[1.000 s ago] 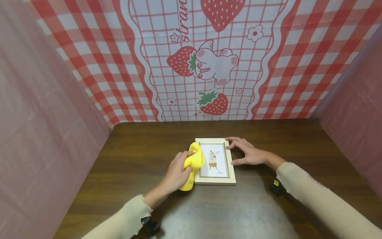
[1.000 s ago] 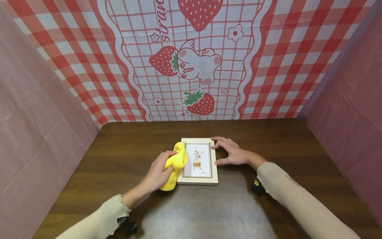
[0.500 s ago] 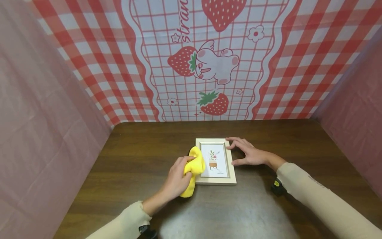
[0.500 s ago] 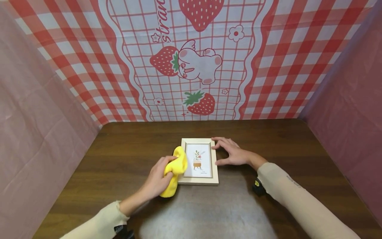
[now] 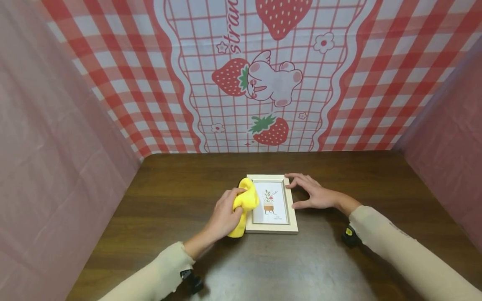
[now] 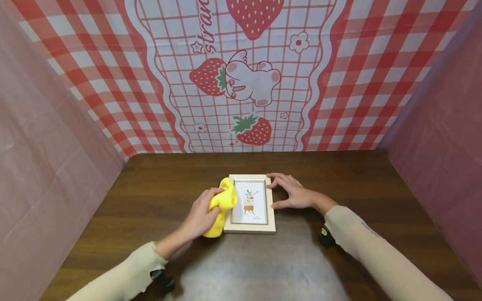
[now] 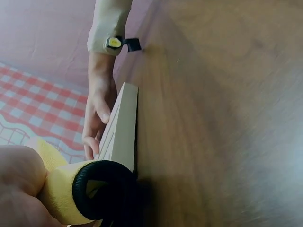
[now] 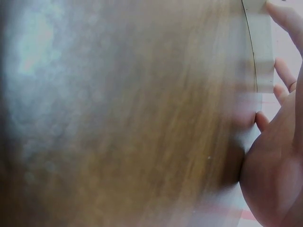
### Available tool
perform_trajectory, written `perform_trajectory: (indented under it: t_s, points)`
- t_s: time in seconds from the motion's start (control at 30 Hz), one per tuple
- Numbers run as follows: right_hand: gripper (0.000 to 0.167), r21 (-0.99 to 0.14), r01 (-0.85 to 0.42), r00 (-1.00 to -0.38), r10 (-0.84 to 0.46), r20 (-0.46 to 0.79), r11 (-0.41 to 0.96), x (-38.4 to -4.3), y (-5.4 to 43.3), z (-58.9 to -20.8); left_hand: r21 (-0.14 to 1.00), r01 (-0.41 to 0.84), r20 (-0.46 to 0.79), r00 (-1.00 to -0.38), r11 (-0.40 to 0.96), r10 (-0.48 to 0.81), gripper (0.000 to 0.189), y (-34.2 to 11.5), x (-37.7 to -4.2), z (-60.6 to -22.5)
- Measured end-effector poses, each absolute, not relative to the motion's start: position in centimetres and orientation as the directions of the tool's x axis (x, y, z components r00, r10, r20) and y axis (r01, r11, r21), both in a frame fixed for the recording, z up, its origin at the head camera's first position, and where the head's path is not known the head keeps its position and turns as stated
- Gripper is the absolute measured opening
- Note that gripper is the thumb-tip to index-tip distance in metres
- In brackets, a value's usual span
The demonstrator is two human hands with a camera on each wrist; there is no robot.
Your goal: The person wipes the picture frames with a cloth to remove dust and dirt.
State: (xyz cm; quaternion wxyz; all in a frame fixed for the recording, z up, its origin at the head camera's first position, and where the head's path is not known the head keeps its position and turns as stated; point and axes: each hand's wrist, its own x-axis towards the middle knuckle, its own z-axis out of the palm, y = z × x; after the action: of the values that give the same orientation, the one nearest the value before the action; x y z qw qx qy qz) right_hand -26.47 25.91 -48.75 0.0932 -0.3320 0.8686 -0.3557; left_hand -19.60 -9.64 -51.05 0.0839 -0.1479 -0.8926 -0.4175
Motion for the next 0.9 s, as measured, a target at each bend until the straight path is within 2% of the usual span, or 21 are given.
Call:
perform_trajectory:
  t_s: [0.17, 0.3, 0.67, 0.9]
  points:
    - [0.046, -0.674, -0.494, -0.77, -0.637, 0.044, 0.55, -26.5, 25.8, -48.6, 0.677, 0.308, 0.257, -0.95, 0.668, 0.178, 0.056, -9.5, -22.6, -53.1]
    - [0.046, -0.662, -0.489, -0.775, -0.632, 0.031, 0.568, -26.7, 25.8, -48.7, 0.672, 0.29, 0.242, -0.956, 0.681, 0.168, 0.055, -9.2, -24.1, -53.3]
    - [0.047, -0.67, -0.51, -0.766, -0.639, 0.069, 0.54, -26.9, 26.0, -49.4, 0.657, 0.26, 0.217, -0.964, 0.707, 0.153, 0.053, -8.5, -27.0, -52.8]
    - [0.046, -0.673, -0.485, -0.774, -0.633, 0.032, 0.559, -26.7, 25.9, -48.7, 0.651, 0.266, 0.225, -0.962, 0.711, 0.153, 0.053, -8.4, -28.1, -53.1]
